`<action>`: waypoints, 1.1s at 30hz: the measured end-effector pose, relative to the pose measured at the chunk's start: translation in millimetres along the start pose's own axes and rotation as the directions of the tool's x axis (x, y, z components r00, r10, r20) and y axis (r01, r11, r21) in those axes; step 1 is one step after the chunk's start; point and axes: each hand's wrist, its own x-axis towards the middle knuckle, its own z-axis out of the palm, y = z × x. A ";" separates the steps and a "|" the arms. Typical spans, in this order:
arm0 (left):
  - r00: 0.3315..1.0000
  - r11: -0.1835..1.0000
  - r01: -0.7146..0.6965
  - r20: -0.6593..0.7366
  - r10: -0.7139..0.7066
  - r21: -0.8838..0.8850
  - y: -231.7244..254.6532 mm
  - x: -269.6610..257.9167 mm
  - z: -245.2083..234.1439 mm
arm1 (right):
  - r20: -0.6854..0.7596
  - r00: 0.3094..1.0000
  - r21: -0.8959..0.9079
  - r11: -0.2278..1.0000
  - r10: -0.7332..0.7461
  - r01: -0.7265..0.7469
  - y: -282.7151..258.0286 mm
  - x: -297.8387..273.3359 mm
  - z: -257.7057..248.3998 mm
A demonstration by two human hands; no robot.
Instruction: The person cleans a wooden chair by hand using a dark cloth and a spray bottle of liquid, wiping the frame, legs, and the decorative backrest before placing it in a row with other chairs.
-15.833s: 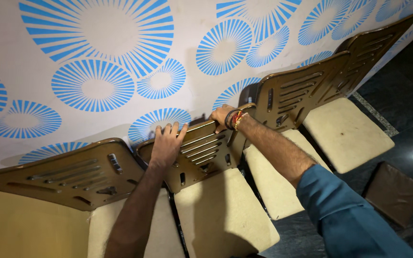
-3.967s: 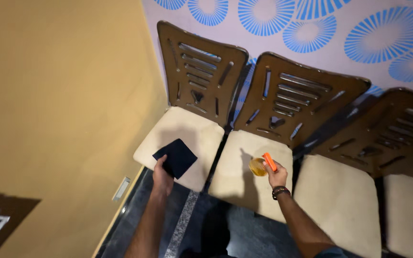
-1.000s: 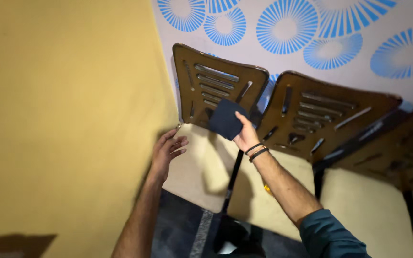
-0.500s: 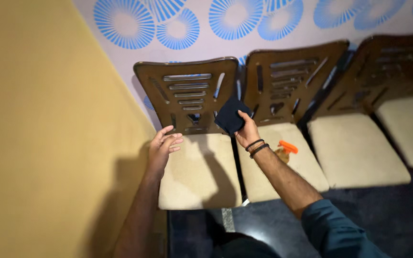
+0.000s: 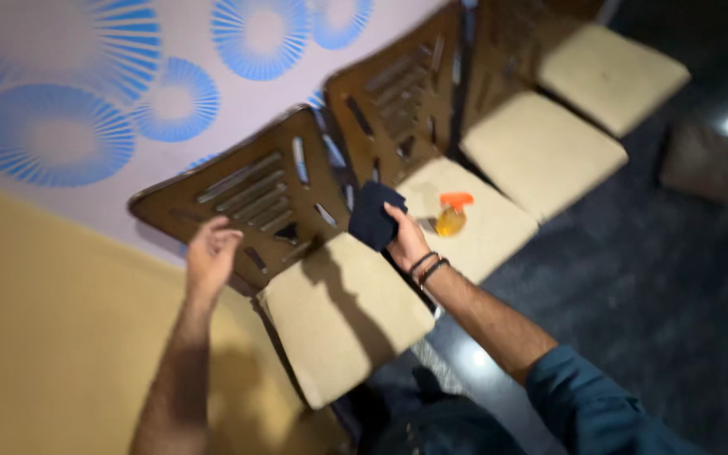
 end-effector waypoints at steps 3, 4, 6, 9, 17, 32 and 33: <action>0.982 0.919 -0.188 0.049 0.183 0.346 -2.6 45.8 -22.6 | -0.074 0.994 0.051 0.995 -0.081 0.085 1.7 -28.0 -3.4; 0.961 0.819 -0.269 0.080 0.266 0.507 -8.9 56.6 -33.2 | -0.088 0.992 0.068 0.993 -0.093 0.099 4.3 -37.1 -6.3; 0.888 0.671 -0.411 0.107 0.447 0.617 -25.1 87.2 -47.7 | -0.158 0.980 0.082 0.987 -0.121 0.135 9.8 -51.0 -12.4; 0.881 0.553 -0.388 0.122 0.456 0.737 -50.9 137.4 -62.6 | -0.209 0.967 0.102 0.980 -0.149 0.173 21.4 -66.1 -18.2; 0.978 0.430 -0.210 0.192 0.086 0.878 -92.6 199.4 -76.9 | -0.334 0.924 0.099 0.968 -0.185 0.229 33.0 -96.9 -26.9; 0.983 0.376 -0.170 0.131 0.128 0.911 -77.6 197.6 -63.2 | -0.343 0.927 0.048 0.983 -0.150 0.177 41.6 -67.3 -20.8; 0.980 0.370 -0.184 0.139 0.145 0.911 -77.3 196.8 -63.0 | -0.347 0.929 0.044 0.986 -0.133 0.158 42.4 -64.2 -16.8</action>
